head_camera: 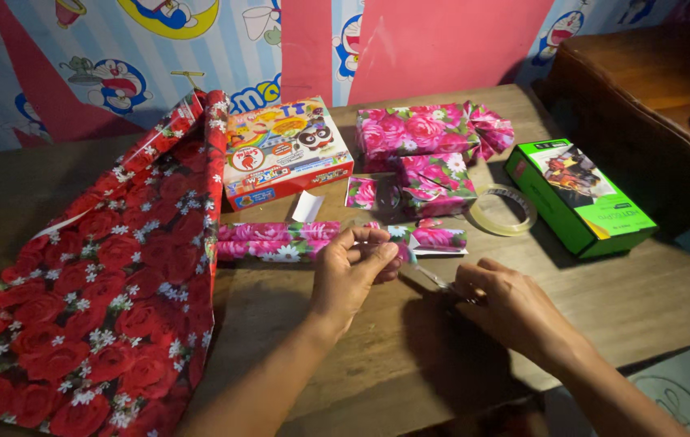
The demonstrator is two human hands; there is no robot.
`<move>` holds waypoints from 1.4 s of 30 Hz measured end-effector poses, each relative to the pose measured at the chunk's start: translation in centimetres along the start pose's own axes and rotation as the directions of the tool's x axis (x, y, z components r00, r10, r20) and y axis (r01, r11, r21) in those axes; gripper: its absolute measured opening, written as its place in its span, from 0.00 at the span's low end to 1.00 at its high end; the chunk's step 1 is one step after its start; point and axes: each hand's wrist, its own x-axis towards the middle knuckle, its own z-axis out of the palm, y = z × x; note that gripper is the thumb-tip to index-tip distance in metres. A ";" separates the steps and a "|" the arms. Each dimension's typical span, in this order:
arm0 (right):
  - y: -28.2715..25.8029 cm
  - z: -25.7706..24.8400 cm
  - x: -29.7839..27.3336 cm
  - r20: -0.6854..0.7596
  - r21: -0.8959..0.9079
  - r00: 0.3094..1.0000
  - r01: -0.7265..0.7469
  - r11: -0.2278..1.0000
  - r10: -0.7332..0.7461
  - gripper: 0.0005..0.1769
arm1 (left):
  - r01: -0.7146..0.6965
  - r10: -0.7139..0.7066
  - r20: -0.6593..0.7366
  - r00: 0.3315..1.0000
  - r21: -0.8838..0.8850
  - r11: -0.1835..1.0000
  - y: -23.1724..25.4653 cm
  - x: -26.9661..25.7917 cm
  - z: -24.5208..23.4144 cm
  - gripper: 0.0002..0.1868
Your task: The person wraps small boxes with floral-patterned wrapping paper on a wooden table. They fold the paper around each box, secure it with clear tape, and trim excess paper with scissors. Several wrapped boxes and a roll of wrapping paper are visible on the table.
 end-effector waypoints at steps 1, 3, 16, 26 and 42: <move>0.3 0.1 0.1 -0.009 0.008 1.000 0.022 1.000 -0.022 0.13 | 0.001 -0.001 -0.005 1.000 -0.011 1.000 -0.1 -0.1 0.2 0.08; 0.8 0.3 0.4 -0.026 0.024 0.998 0.063 0.998 -0.062 0.12 | 0.011 -0.010 0.009 1.000 -0.065 0.998 -0.4 -0.4 0.6 0.08; 0.2 1.6 -0.1 -0.130 0.861 0.991 0.091 0.500 0.044 0.19 | -0.006 0.002 -0.035 0.999 -0.115 0.993 -0.6 -2.6 3.4 0.09; 0.0 2.6 -1.0 -0.146 0.899 0.984 0.089 0.429 0.100 0.18 | -0.330 0.321 0.100 0.942 0.456 0.826 3.4 -5.5 4.5 0.06; 2.9 2.9 1.0 -0.012 0.969 0.992 -0.021 0.246 0.129 0.17 | -0.584 0.459 0.374 0.806 0.630 0.512 5.1 -3.0 4.6 0.08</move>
